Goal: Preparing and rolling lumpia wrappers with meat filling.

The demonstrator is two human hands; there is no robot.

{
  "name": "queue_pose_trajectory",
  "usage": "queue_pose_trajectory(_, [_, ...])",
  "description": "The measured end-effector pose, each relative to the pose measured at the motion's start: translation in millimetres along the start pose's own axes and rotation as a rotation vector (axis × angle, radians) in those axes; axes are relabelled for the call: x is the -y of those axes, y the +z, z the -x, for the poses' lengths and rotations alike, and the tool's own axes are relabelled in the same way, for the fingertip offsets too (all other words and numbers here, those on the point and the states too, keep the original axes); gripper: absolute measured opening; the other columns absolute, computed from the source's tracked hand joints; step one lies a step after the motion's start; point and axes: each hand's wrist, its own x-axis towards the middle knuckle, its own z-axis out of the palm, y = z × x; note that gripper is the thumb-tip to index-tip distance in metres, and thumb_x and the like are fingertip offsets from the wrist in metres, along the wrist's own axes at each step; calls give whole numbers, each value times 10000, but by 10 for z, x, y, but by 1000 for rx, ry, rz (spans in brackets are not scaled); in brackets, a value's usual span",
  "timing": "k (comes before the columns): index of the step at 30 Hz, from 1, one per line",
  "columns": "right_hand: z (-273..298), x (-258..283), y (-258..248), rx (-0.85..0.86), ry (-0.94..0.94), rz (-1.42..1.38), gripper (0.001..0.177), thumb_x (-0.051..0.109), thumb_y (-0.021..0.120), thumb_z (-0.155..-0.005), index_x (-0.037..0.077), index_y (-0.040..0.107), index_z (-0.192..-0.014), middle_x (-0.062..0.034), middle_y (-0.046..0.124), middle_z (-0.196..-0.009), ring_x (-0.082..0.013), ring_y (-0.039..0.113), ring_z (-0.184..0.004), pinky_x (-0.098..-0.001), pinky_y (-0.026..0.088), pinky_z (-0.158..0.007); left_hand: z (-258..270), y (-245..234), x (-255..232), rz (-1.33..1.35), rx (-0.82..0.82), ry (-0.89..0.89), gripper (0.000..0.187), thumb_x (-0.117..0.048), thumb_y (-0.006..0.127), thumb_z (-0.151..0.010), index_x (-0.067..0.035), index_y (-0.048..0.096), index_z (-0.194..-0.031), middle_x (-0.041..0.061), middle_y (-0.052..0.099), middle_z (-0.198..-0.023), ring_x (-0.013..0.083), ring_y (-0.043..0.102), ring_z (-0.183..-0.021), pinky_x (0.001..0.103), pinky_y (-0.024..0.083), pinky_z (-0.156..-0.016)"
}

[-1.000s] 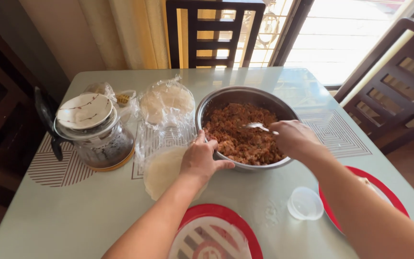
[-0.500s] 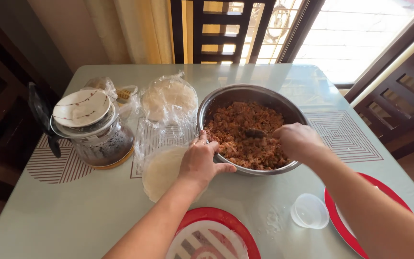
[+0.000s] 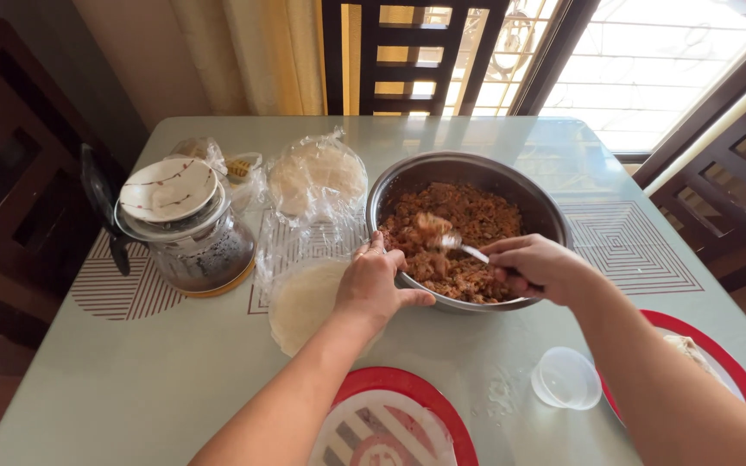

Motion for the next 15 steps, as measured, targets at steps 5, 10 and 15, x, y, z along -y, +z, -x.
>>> queue_pose_trajectory(5, [125,-31,-175,15,-30,-103,340,83,578,-975,68,732,-1278,-27,601,-666,-88,446,-439,-249,342,-392,37,35,-21,-9,-6,-25,676,-517,945,-542,-53,734,-986,331,416,-1502,429,489,-1353,439,446,-1076])
queue_pose_trajectory(10, [158,-187,-321,66,-24,-184,324,85,571,-986,54,721,-1272,-40,595,-659,-88,422,-436,-242,346,-404,192,62,-100,26,-80,-100,851,-473,947,-558,-102,660,-1267,304,415,-1509,386,482,-1361,422,425,-1099])
queue_pose_trajectory(15, [246,-287,-460,78,-171,-68,316,93,579,-982,43,727,-1257,-53,595,-654,-98,424,-423,-256,321,-375,465,53,-156,31,-254,-72,715,-301,929,-602,-95,652,-1228,177,615,-1301,370,572,-1232,436,469,-1031])
